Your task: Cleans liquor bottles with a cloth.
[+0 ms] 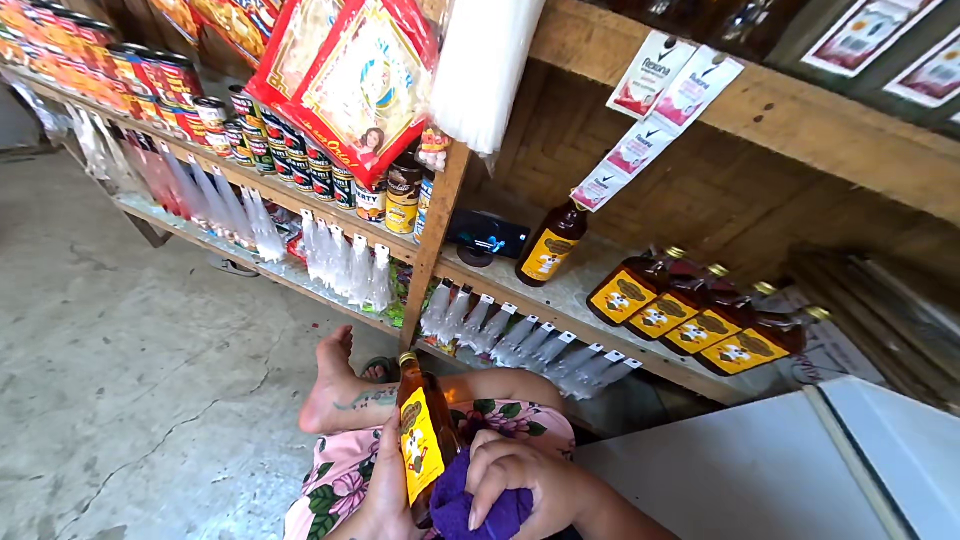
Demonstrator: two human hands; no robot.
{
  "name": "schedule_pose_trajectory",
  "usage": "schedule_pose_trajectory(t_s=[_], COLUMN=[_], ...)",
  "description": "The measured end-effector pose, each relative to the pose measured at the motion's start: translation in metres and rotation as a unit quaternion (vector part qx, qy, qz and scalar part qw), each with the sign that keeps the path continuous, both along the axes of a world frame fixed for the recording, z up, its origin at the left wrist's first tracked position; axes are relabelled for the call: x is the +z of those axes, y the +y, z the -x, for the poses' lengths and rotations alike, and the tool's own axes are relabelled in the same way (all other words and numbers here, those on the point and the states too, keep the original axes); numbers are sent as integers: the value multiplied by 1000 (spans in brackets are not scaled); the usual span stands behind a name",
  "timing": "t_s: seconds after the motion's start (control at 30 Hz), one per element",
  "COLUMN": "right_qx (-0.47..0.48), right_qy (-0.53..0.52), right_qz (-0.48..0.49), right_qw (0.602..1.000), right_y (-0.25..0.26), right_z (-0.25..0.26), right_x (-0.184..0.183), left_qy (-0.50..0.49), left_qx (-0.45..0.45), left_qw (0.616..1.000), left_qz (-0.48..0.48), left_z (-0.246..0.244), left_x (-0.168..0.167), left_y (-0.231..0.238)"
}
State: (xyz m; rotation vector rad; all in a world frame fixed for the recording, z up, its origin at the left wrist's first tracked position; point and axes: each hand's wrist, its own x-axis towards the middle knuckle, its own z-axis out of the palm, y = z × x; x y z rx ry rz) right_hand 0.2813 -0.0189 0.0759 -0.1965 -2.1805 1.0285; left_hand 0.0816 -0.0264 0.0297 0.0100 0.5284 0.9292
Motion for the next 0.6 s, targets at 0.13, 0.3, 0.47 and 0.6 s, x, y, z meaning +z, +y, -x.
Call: schedule_pose_trajectory(t_s=[0.13,0.3,0.47,0.6], right_qx=[-3,-2,-1,0], right_qy=[-1,-10,-9,-11], right_qz=[-2,-5,-4,-4], right_qw=[1000,1000,1000,1000], right_y=[0,0,0,0], right_z=[0,-1,-1,-1], right_x=[0,0,0,0], left_qy=[1,10,0,-10], left_qx=[-3,4,-1,1], left_qw=[1000,1000,1000,1000], left_qz=[2,2,5,2], left_z=[0,0,0,0], left_x=[1,-1,-1,-1], left_y=[0,0,0,0])
